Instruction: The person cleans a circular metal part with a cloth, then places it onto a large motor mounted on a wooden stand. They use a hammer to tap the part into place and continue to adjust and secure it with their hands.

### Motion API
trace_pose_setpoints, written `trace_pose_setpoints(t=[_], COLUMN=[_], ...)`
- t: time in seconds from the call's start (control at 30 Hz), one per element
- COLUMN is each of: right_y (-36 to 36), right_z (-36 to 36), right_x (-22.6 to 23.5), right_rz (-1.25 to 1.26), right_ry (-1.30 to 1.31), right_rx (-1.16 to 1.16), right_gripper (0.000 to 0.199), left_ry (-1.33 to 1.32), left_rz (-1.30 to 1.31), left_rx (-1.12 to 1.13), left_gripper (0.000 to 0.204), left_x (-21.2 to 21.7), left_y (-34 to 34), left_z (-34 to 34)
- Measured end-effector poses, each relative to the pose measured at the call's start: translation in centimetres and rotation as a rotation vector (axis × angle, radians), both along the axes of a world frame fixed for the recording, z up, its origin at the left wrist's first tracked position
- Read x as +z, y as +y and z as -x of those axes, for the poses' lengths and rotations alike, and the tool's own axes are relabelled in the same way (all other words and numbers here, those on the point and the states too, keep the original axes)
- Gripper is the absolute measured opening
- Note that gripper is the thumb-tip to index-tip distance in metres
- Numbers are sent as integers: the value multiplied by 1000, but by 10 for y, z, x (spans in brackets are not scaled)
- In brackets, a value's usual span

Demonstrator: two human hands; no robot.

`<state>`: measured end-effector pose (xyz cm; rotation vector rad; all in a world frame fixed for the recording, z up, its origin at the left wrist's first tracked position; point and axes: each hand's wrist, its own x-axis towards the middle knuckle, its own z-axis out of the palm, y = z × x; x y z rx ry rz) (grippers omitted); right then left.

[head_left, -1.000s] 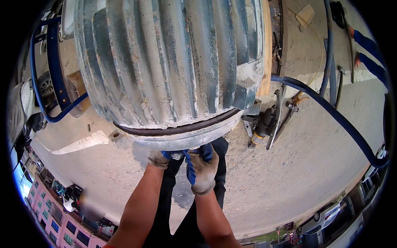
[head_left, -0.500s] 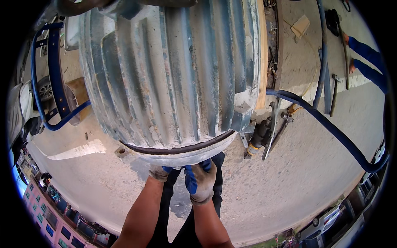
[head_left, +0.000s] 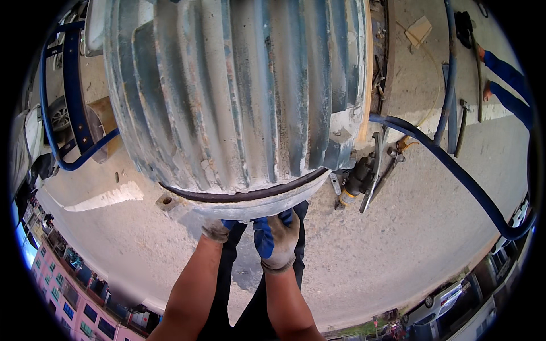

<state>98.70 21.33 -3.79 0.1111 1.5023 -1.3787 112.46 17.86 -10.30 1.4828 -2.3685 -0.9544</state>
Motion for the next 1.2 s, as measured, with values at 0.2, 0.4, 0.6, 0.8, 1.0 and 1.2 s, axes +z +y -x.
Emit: trace_pose_setpoints(t=[0.2, 0.4, 0.6, 0.8, 1.0, 1.2], right_y=[20, 16, 13, 18, 4, -2], right_z=[-4, -1, 3, -4, 3, -6], right_x=[-17, -14, -21, -32, -15, -18], right_rz=[-152, -47, 58, 76, 46, 114], right_ry=[478, 509, 1015, 919, 340, -39], right_rx=[532, 445, 620, 592, 177, -148], right_gripper=[26, 33, 29, 32, 28, 30], left_ry=[63, 68, 48, 124, 31, 147], left_rz=[-107, -135, -176, -301, -167, -313], left_rx=[150, 122, 165, 258, 98, 180], left_gripper=[38, 37, 37, 38, 40, 40], left_x=[-5, -6, -29, -34, -2, 2], left_y=[11, 12, 30, 37, 6, 4], left_z=[-3, -6, -25, -28, -5, -2])
